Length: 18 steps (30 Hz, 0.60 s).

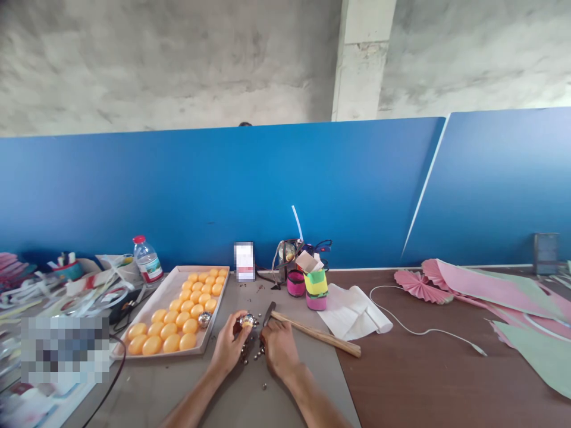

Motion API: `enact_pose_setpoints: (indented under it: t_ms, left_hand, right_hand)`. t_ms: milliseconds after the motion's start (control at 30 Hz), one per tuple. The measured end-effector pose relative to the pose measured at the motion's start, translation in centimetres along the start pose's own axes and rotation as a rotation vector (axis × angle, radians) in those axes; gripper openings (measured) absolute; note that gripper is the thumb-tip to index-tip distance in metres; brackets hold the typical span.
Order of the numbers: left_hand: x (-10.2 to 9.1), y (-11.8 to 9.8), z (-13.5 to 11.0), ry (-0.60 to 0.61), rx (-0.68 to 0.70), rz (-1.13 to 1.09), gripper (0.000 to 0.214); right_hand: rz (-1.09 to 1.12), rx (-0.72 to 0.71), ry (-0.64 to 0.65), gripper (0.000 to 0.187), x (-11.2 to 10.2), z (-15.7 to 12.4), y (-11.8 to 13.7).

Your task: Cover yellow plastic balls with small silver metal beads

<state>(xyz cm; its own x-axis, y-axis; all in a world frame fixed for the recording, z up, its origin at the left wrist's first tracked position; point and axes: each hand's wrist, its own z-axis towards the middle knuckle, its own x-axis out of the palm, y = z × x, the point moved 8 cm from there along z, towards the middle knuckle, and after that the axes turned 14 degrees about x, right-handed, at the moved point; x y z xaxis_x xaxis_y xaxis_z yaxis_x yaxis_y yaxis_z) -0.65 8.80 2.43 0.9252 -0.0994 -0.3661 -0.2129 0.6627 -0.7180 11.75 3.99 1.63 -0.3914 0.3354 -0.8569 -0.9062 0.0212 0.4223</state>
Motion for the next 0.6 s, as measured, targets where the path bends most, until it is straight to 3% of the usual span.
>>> enact_pose_setpoints:
  t_ms: [233, 433, 600]
  left_hand:
    - [-0.3, -0.1, 0.0, -0.011, 0.008, 0.03, 0.028]
    - [-0.7, 0.2, 0.1, -0.044, -0.015, 0.052, 0.03]
    - [-0.9, 0.4, 0.1, -0.072, 0.003, 0.046, 0.031]
  right_hand:
    - [0.089, 0.023, -0.014, 0.026, -1.3, 0.0, -0.2]
    - [0.019, -0.041, 0.069, 0.012, -1.1, -0.4, 0.0]
    - [0.033, -0.015, 0.072, 0.021, -0.8, -0.3, 0.2]
